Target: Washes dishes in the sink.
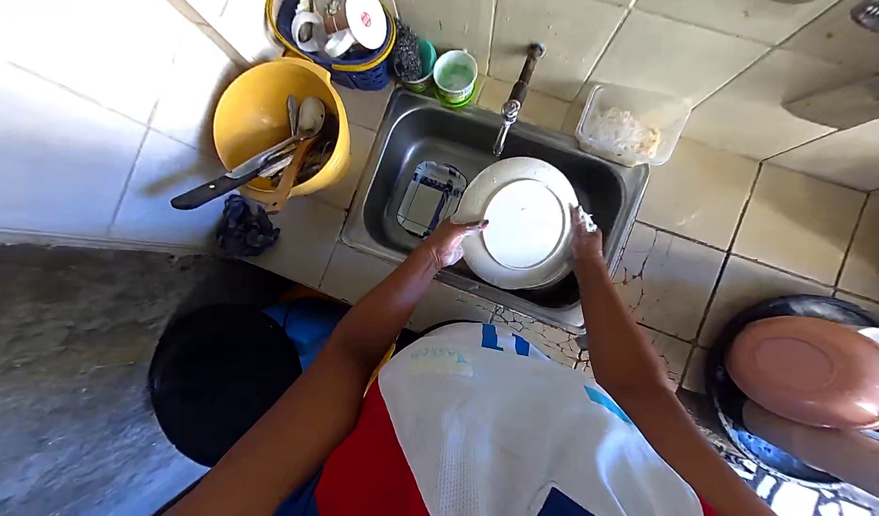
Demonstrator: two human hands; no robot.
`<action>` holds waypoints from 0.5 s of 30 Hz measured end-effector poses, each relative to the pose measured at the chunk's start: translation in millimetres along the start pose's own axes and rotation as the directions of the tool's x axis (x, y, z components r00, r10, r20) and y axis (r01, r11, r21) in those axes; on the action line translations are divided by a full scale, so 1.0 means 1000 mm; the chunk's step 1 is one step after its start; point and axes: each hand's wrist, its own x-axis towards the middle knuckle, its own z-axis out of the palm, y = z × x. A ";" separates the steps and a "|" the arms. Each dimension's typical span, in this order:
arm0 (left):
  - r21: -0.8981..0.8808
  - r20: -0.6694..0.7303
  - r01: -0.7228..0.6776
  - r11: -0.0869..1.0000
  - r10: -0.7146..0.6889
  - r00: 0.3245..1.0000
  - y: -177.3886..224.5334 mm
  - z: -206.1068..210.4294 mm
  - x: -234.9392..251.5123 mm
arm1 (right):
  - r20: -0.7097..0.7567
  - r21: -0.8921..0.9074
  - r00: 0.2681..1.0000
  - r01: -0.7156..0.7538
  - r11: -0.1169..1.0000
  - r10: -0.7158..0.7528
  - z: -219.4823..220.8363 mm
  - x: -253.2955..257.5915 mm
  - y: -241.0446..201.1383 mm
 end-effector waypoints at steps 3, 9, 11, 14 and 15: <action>0.029 0.031 -0.049 0.998 0.048 0.998 0.005 0.010 -0.011 | -0.044 -0.503 0.998 0.016 0.864 -0.044 0.026 0.016 -0.008; 0.096 0.101 -0.043 0.994 0.033 0.994 0.008 0.033 -0.017 | 0.370 -0.289 0.784 0.608 0.740 -0.499 0.075 0.009 -0.042; 0.086 0.134 -0.049 0.995 0.037 0.990 0.009 0.033 -0.013 | 0.493 -0.157 0.575 0.797 0.583 -0.653 0.082 -0.016 -0.053; 0.142 0.117 -0.053 0.988 0.037 0.992 0.013 0.039 -0.014 | 0.563 -0.026 0.375 0.899 0.437 -0.737 0.083 -0.028 -0.056; 0.171 0.120 -0.045 0.984 0.025 0.992 0.013 0.041 -0.015 | 0.542 -0.058 0.414 0.886 0.459 -0.731 0.079 -0.020 -0.055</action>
